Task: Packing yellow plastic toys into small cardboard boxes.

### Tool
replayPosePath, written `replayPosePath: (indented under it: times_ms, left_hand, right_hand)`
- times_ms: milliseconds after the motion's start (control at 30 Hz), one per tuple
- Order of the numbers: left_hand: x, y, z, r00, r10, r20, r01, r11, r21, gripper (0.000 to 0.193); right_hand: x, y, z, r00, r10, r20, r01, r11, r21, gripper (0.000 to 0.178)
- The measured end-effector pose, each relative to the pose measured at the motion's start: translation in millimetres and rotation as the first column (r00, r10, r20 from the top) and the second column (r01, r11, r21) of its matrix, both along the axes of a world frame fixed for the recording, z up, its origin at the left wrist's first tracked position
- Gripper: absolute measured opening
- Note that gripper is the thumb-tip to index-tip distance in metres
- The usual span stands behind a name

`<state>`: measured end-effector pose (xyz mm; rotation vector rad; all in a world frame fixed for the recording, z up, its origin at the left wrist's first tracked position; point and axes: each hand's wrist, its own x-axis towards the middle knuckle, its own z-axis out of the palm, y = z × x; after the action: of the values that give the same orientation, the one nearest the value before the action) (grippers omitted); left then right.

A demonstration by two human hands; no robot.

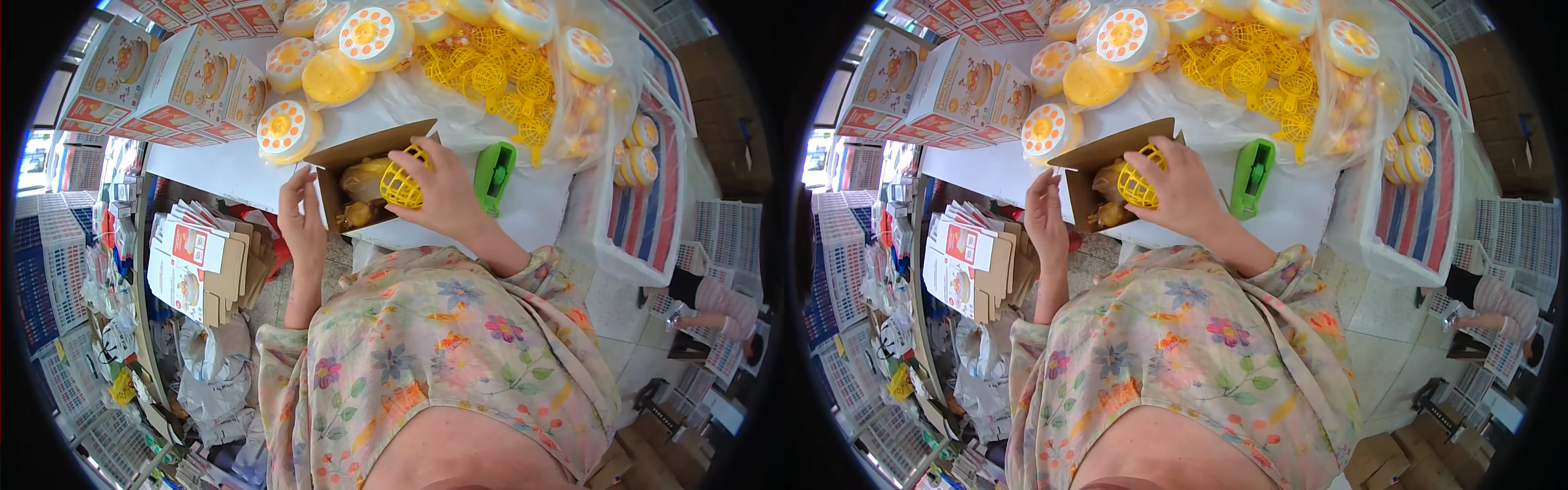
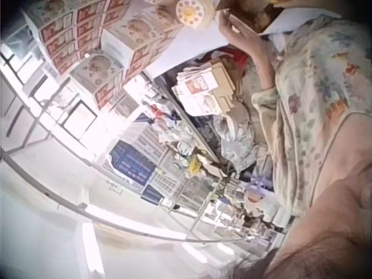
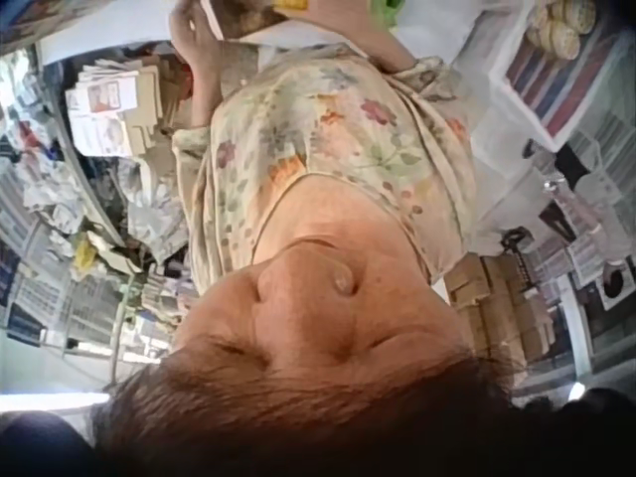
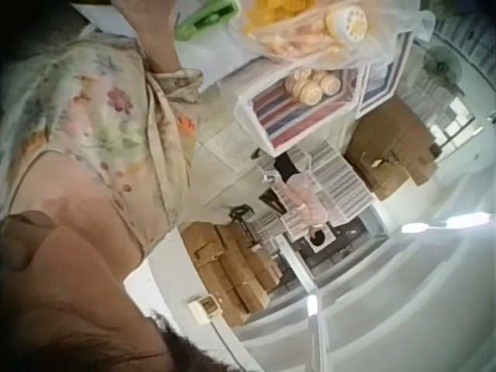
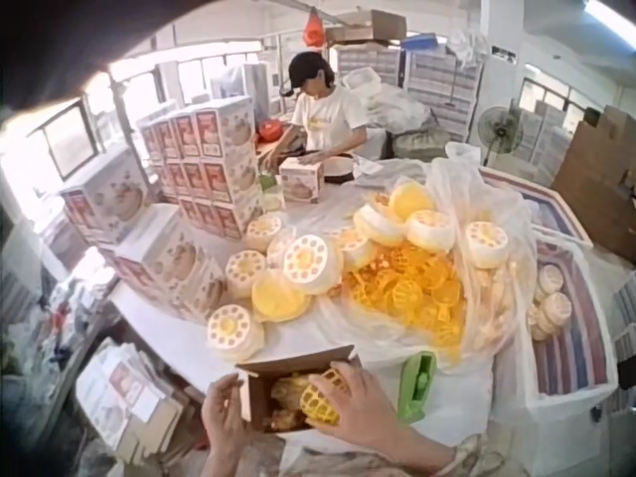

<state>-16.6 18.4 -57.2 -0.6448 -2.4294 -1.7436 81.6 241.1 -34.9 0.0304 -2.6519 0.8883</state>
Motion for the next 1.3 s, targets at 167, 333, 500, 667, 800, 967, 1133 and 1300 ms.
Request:
replayPosePath:
  times_ms: [167,333,500,667,800,967,1133,1300]
  left_hand:
    - [5,-35,-50,0.968,0.077,0.237,-0.117,0.980,0.161,0.032]
    - [15,-35,-75,0.889,0.012,0.458,-0.088,0.986,0.145,0.036]
    - [19,-31,-95,0.869,-0.126,0.479,0.009,0.971,0.239,0.044]
    - [24,-17,-118,0.940,-0.021,0.339,0.023,1.000,-0.003,0.053]
    - [28,4,-119,0.974,-0.005,0.226,0.050,0.980,-0.194,0.061]
    - [23,7,-124,0.974,0.071,0.214,-0.001,0.951,-0.309,0.071]
    - [-25,1,-97,0.872,-0.119,0.474,0.126,0.992,0.017,0.092]
    - [-64,-20,-97,0.882,-0.330,0.335,0.377,0.922,-0.084,0.093]
  right_hand:
    - [6,8,-30,0.990,0.044,0.134,-0.089,0.931,0.355,0.067]
    - [-6,12,-31,0.912,0.092,0.400,-0.284,0.845,0.453,0.044]
    - [-5,19,-46,0.968,0.191,0.165,-0.242,0.887,0.394,0.034]
    - [-7,47,-99,0.987,-0.162,-0.005,0.110,0.691,-0.714,0.049]
    - [0,1,-138,0.968,-0.122,0.218,0.200,0.900,-0.386,0.066]
    - [-5,10,-148,0.971,-0.078,0.227,0.145,0.944,-0.295,0.087]
    - [-12,34,-165,0.961,0.168,0.219,0.067,0.628,-0.775,0.097]
    - [-18,41,-140,0.917,0.215,0.337,0.108,0.678,-0.728,0.097]
